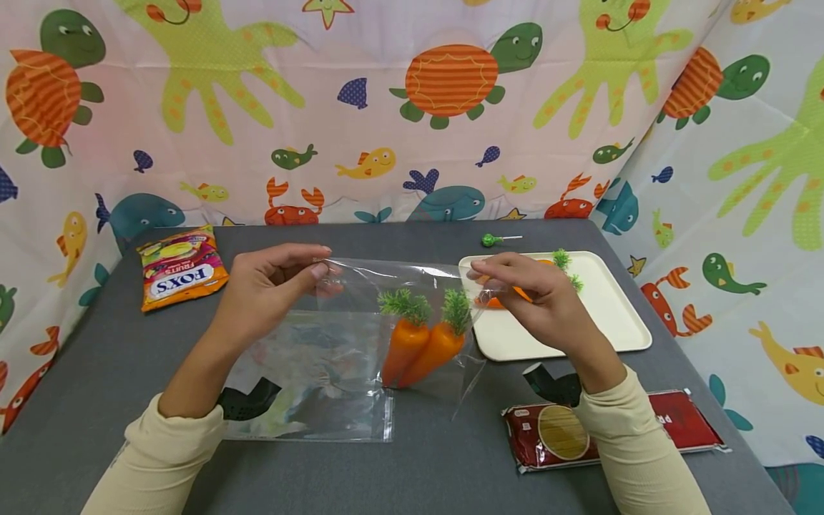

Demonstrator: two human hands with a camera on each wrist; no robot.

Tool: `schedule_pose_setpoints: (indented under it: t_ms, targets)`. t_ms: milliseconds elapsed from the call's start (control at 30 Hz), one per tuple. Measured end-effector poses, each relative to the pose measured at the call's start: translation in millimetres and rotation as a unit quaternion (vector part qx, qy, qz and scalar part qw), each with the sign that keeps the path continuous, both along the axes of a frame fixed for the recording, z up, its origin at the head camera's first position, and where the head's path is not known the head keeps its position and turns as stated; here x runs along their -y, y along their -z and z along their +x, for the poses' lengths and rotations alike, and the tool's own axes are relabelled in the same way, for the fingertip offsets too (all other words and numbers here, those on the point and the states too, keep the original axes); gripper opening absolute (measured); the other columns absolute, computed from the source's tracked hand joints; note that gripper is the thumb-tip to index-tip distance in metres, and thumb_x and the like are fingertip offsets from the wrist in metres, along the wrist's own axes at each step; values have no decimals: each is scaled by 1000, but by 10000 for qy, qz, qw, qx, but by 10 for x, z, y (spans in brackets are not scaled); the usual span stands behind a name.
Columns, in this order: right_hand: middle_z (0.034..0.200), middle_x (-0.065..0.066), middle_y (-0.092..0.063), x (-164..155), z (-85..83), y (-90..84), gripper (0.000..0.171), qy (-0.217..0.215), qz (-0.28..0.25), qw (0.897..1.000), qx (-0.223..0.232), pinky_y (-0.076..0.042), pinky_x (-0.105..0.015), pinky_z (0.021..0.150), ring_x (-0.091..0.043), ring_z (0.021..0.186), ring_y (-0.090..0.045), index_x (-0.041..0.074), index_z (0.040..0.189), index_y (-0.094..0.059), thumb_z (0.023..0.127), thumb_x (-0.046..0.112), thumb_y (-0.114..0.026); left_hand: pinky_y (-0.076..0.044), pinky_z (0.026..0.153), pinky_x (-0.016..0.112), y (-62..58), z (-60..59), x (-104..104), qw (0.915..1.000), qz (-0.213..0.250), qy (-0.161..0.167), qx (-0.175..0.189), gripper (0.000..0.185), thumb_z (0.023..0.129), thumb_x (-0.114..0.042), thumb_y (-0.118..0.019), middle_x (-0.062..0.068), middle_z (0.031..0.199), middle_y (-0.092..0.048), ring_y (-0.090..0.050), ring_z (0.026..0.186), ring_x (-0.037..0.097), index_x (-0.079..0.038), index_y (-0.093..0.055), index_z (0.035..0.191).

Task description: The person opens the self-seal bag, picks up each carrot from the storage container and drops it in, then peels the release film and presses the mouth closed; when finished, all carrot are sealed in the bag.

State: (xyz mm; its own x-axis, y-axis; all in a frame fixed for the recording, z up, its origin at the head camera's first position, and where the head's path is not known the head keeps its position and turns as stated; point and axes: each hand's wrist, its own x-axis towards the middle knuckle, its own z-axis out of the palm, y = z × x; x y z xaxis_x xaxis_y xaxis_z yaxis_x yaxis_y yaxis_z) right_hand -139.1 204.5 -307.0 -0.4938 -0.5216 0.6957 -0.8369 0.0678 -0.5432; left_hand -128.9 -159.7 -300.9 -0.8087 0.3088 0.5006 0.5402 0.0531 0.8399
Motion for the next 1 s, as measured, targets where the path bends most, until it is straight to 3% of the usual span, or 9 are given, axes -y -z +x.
schedule_pose_setpoints:
  t_ms: [67, 167, 300, 400, 467, 567, 667, 867, 1000]
  targets:
    - [114, -11, -67, -11, -18, 0, 56, -107, 84, 9998, -167, -35, -21, 49, -19, 89, -58, 4, 124, -67, 80, -28, -52, -57, 76, 31, -4, -3, 1, 10000, -28, -22, -47, 22, 93, 6, -60, 15, 96, -72, -72, 80, 22, 7, -67, 114]
    - [112, -12, -68, -34, -16, -14, 51, -224, 98, 9997, -46, -32, -21, 47, -16, 85, -58, 2, 116, -71, 82, -25, -45, -57, 75, 29, -14, -2, 2, 9998, -138, -120, -104, 21, 93, 6, -61, 14, 95, -73, -72, 79, 21, 7, -68, 113]
    - [109, -13, -69, -65, 22, -50, 37, -296, 47, 9986, 430, -47, -21, 60, -18, 91, -63, -2, 108, -72, 89, -15, -44, -57, 76, 28, -32, 4, -2, 9996, -209, -150, -62, 21, 93, 5, -61, 12, 95, -73, -72, 80, 20, 9, -67, 113]
    - [105, -12, -70, -62, 57, -72, 23, -32, 42, 9980, 632, -53, -27, 78, -21, 102, -63, 0, 101, -73, 95, -3, -51, -57, 76, 29, -40, 9, -10, 9998, -185, -97, -15, 22, 93, 4, -62, 13, 96, -73, -72, 81, 21, 9, -66, 114]
    - [100, -10, -71, -44, 73, -82, 14, 281, 61, 9971, 709, -53, -28, 79, -20, 99, -64, 3, 92, -71, 96, 3, -58, -57, 76, 29, -48, 17, -21, 9996, -242, -130, 15, 24, 93, 3, -63, 12, 97, -73, -72, 81, 21, 7, -65, 117]
    - [94, -9, -72, -9, 94, -99, 13, 687, 38, 9933, 927, -55, -27, 76, -18, 93, -67, 5, 82, -61, 91, -4, -61, -57, 75, 32, -72, 27, -51, 9990, -367, -182, 151, 28, 92, 0, -66, 10, 96, -72, -72, 81, 22, 2, -65, 120]
    - [93, -8, -70, 17, 98, -117, 15, 918, 16, 9903, 1041, -56, -27, 75, -17, 88, -68, 1, 87, -55, 87, -9, -65, -57, 75, 32, -119, 29, -84, 9964, -720, -291, 354, 32, 91, -5, -69, 8, 93, -72, -72, 79, 22, -3, -65, 123]
    - [97, -3, -68, 42, 80, -133, 28, 1243, 421, 9857, 1057, -56, -25, 76, -14, 85, -67, 1, 112, -65, 85, -6, -70, -55, 65, 30, -208, -1, -148, 9802, -1868, -134, 647, 36, 91, -20, -72, 3, 88, -71, -68, 75, 16, -9, -67, 124]
    - [98, -1, -69, 54, 67, -158, 28, 1265, 812, 9842, 938, -55, -23, 71, -12, 79, -65, 4, 112, -70, 86, -5, -70, -56, 65, 31, -239, -3, -181, 9773, -2008, 35, 675, 27, 92, -18, -71, 4, 87, -71, -68, 74, 16, -5, -70, 115]
